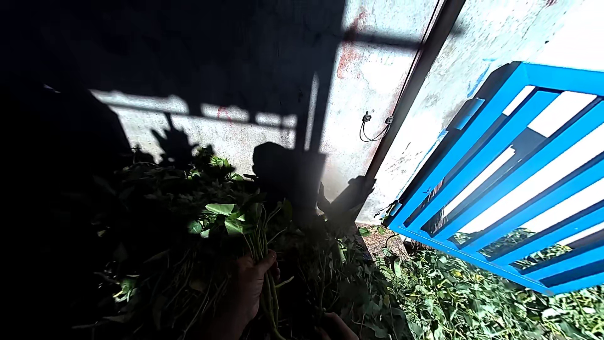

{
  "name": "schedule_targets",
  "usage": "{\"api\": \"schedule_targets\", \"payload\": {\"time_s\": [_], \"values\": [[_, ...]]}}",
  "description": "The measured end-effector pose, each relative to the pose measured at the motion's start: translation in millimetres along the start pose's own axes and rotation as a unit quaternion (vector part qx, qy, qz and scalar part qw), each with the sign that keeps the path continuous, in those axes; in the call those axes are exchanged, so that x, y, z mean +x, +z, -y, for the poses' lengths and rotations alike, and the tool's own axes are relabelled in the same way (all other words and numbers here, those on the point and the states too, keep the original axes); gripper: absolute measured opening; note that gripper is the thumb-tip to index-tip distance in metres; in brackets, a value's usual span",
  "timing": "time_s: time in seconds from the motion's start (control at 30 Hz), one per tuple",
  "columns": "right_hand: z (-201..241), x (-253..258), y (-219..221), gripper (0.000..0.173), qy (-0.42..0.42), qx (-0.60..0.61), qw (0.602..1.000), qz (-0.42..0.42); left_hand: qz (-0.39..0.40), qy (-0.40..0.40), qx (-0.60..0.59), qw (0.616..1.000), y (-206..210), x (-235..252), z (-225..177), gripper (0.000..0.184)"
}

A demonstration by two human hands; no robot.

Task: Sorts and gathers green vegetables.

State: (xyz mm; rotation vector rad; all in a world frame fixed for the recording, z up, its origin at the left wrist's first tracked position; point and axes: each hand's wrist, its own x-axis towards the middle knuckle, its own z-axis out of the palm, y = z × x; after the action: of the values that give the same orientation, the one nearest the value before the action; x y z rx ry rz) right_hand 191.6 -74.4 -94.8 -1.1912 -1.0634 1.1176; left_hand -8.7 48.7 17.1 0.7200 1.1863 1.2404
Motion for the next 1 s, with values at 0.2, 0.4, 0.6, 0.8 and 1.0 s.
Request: {"api": "schedule_targets", "payload": {"time_s": [0.2, 0.4, 0.6, 0.8, 1.0], "values": [[-2, -2, 6, 0.015, -0.064, -0.062, 0.995, -0.051, 0.016, 0.089, 0.009, 0.996, 1, -5, -3, 0.006], [-4, -6, 21, 0.014, -0.109, -0.144, 0.982, -0.047, 0.063, 0.106, 0.062, 0.99, 3, -8, 9, 0.021], [-2, -8, 32, 0.015, -0.183, -0.26, 0.947, -0.038, 0.078, 0.09, 0.079, 0.99, 4, -5, 14, 0.029], [3, -8, 29, 0.016, -0.207, -0.338, 0.918, -0.027, 0.124, 0.105, 0.059, 0.985, 0, -4, 7, 0.026], [6, -6, 25, 0.023, -0.164, -0.338, 0.926, 0.007, 0.13, 0.111, 0.055, 0.984, 1, -6, 4, 0.022]]}}
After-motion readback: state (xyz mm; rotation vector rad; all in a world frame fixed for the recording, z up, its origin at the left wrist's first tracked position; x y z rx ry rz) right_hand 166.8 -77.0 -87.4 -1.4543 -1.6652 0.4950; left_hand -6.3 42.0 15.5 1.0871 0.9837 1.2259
